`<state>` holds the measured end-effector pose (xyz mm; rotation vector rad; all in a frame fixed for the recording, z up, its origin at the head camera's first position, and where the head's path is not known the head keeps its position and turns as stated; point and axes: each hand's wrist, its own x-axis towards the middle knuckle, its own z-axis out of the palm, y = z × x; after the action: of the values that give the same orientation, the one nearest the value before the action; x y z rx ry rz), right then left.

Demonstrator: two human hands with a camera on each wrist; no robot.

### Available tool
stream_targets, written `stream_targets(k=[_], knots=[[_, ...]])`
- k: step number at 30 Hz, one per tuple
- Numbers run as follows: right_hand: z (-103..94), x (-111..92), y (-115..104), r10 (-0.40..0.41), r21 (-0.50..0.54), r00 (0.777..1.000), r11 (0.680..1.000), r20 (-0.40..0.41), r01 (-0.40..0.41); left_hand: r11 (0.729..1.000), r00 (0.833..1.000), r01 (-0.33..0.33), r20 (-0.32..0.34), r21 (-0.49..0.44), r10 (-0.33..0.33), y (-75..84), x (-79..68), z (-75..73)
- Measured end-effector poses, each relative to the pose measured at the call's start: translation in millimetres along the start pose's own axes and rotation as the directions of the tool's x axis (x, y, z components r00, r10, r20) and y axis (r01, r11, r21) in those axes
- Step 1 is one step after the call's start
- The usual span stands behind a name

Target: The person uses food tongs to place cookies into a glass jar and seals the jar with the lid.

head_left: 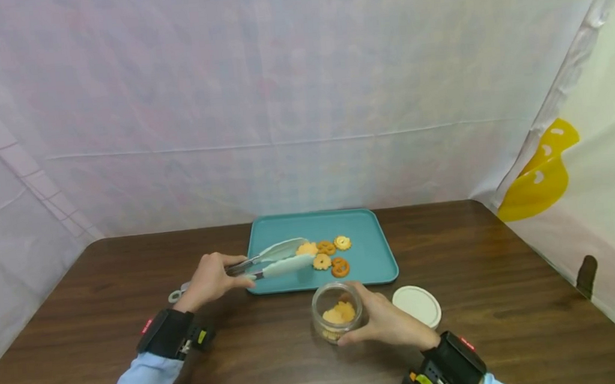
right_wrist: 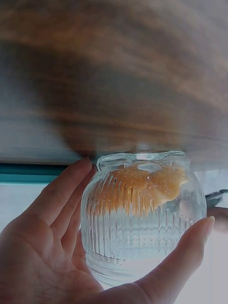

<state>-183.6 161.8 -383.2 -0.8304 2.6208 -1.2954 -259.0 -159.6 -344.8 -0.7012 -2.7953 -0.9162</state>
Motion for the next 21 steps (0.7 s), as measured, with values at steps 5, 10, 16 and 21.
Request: stream_targets(k=[5,10,16,21], knots=[[0.1,0.1,0.1,-0.004,-0.009,1.0,1.0,-0.004,0.004,0.998,0.999,-0.038,0.031,-0.044,0.039,8.7,-3.8,-3.8],[0.4,-0.5,0.1,-0.011,-0.017,1.0,1.0,-0.008,0.011,0.993,0.994,-0.088,0.057,-0.074,0.092,14.8,-6.2,-3.7],[0.9,-0.6,0.5,-0.02,-0.026,1.0,0.999,-0.013,0.019,0.986,0.988,-0.14,0.059,-0.09,0.146,20.5,-9.4,-4.2],[0.3,-0.6,0.5,-0.019,-0.019,1.0,1.0,-0.011,0.019,0.983,0.984,-0.154,0.072,-0.103,0.162,22.5,-12.1,-6.3]])
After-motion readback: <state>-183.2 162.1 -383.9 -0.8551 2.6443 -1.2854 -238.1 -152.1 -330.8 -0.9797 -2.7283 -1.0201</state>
